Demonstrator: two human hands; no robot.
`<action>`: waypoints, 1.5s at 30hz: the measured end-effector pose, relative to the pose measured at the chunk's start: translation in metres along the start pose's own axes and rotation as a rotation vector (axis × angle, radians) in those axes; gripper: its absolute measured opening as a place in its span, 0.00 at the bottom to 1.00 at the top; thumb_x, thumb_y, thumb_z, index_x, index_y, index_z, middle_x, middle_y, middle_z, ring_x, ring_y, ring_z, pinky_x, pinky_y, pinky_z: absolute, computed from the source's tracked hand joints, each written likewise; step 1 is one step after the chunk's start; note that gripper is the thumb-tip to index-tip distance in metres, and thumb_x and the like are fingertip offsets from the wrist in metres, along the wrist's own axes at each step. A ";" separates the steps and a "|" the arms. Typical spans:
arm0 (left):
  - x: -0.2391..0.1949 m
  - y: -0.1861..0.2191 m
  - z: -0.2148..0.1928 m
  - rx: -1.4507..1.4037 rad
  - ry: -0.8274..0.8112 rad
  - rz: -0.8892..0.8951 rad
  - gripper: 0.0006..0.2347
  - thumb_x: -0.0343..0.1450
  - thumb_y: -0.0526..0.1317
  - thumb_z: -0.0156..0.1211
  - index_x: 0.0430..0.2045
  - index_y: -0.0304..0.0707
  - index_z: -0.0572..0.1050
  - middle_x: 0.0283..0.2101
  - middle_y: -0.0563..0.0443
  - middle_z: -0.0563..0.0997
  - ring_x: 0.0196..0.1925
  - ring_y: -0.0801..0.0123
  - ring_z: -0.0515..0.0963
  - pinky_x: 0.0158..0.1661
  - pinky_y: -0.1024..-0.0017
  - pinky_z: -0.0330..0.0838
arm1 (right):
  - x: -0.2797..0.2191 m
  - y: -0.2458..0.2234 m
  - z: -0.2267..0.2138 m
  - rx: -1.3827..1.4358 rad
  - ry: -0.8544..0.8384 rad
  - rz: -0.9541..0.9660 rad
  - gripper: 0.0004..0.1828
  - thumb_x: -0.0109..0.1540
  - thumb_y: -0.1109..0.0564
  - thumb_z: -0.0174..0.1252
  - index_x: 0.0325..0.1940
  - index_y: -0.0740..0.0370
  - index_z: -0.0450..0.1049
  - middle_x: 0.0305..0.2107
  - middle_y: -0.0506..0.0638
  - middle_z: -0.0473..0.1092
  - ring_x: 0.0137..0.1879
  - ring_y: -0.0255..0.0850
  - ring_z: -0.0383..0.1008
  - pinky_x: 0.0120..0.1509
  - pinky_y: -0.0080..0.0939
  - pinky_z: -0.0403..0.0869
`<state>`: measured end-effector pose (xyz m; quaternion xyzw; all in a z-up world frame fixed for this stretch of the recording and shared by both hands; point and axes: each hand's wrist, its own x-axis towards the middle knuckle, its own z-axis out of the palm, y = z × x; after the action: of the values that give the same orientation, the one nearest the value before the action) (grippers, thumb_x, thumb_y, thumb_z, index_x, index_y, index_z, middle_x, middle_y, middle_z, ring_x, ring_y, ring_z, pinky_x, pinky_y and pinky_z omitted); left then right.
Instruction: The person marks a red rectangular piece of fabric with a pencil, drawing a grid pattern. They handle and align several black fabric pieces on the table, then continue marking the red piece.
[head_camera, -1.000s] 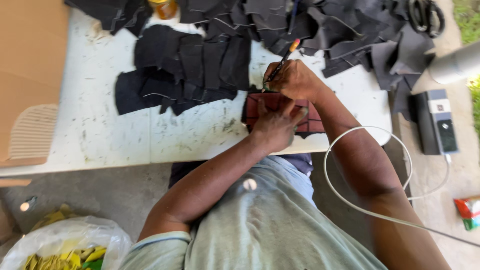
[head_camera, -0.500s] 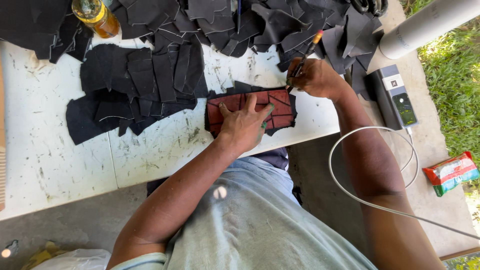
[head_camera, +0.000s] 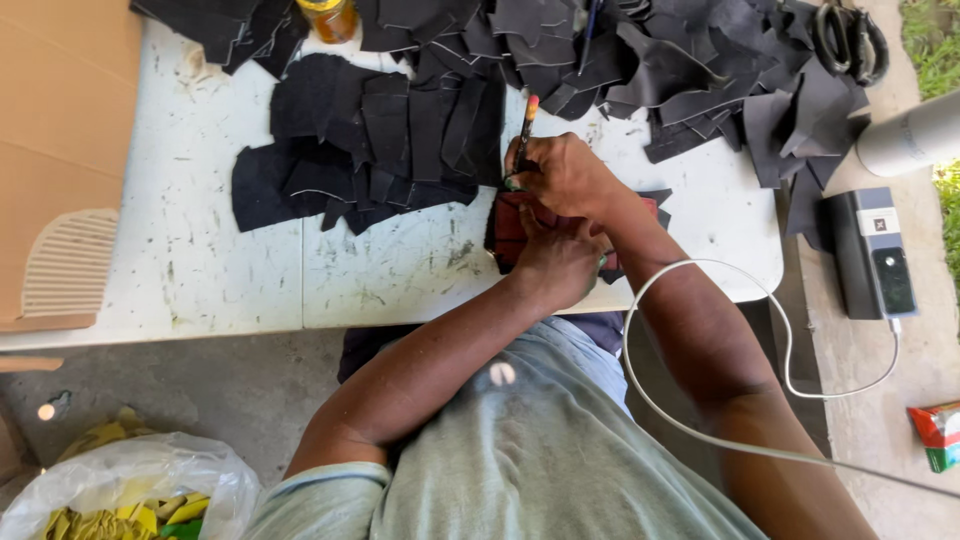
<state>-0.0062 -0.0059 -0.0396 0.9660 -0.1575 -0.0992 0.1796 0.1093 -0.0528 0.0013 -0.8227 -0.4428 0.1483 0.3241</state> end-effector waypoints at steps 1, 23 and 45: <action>0.000 0.000 0.001 0.010 0.021 -0.001 0.20 0.70 0.41 0.51 0.59 0.50 0.66 0.67 0.42 0.57 0.69 0.37 0.64 0.54 0.10 0.41 | 0.003 -0.001 0.003 0.016 -0.011 0.028 0.06 0.60 0.60 0.62 0.41 0.61 0.78 0.29 0.55 0.77 0.32 0.47 0.76 0.41 0.45 0.74; -0.003 0.000 -0.010 -0.026 -0.163 -0.017 0.26 0.72 0.41 0.48 0.69 0.53 0.56 0.71 0.39 0.49 0.65 0.45 0.68 0.59 0.12 0.37 | 0.002 0.005 0.002 0.187 -0.004 0.155 0.07 0.55 0.60 0.68 0.32 0.64 0.77 0.27 0.53 0.77 0.34 0.38 0.76 0.41 0.39 0.74; 0.015 0.021 -0.047 0.009 -0.302 -0.100 0.29 0.71 0.36 0.47 0.71 0.58 0.54 0.69 0.29 0.51 0.48 0.39 0.81 0.60 0.18 0.46 | -0.111 0.093 -0.101 0.001 -0.007 0.527 0.07 0.60 0.57 0.62 0.37 0.63 0.74 0.26 0.53 0.75 0.32 0.46 0.78 0.35 0.47 0.73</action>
<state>0.0135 -0.0151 0.0093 0.9474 -0.1348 -0.2517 0.1445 0.1593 -0.2220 0.0103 -0.9090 -0.2143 0.2306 0.2731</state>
